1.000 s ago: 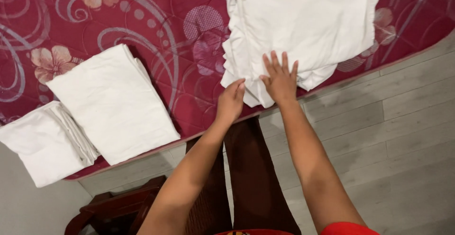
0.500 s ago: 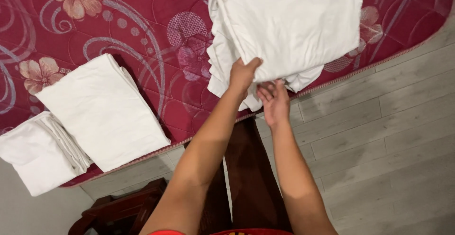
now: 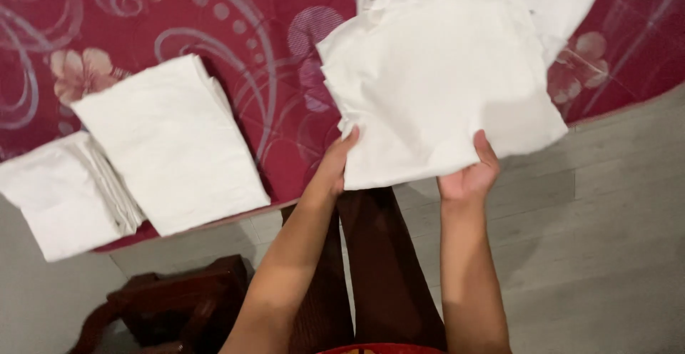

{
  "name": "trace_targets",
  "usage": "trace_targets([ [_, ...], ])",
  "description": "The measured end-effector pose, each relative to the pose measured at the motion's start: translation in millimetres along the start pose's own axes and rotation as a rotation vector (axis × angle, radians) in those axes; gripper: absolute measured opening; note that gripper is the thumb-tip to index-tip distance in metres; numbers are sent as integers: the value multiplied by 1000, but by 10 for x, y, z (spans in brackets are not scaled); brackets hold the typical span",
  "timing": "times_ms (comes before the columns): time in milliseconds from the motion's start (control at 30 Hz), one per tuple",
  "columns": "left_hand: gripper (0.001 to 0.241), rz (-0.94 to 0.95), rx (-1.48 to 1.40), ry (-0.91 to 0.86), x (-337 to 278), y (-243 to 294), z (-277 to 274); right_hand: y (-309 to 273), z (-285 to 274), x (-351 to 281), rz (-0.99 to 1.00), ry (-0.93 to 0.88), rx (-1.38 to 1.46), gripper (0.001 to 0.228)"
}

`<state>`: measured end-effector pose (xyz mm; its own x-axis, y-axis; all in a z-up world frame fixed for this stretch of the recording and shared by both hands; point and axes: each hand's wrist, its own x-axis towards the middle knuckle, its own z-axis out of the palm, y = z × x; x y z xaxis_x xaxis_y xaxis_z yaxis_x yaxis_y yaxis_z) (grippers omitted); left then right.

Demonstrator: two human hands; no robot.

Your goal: The person folds a white sheet on a low surface, smoothing it out and stacking it with other folded linens. They then pick up a white pillowcase, turn it inside out, and begin to fold it.

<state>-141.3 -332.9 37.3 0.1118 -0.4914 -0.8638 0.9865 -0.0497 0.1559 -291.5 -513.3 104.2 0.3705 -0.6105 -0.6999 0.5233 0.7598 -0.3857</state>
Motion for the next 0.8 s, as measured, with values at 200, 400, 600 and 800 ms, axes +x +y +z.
trace_targets([
  [200, 73, 132, -237, -79, 91, 449, -296, 130, 707, -693, 105, -313, 66, 68],
  [400, 68, 279, -313, -194, -1201, 903, -1025, 663, 1238, -841, 171, -305, -92, 74],
  [600, 67, 685, -279, 81, -2672, 1282, -1687, 1735, 1825, -607, 528, -431, -213, 72],
  [800, 72, 842, -394, 196, -2905, 1134, -2227, 2729, 2070, -231, 751, -747, -234, 69],
])
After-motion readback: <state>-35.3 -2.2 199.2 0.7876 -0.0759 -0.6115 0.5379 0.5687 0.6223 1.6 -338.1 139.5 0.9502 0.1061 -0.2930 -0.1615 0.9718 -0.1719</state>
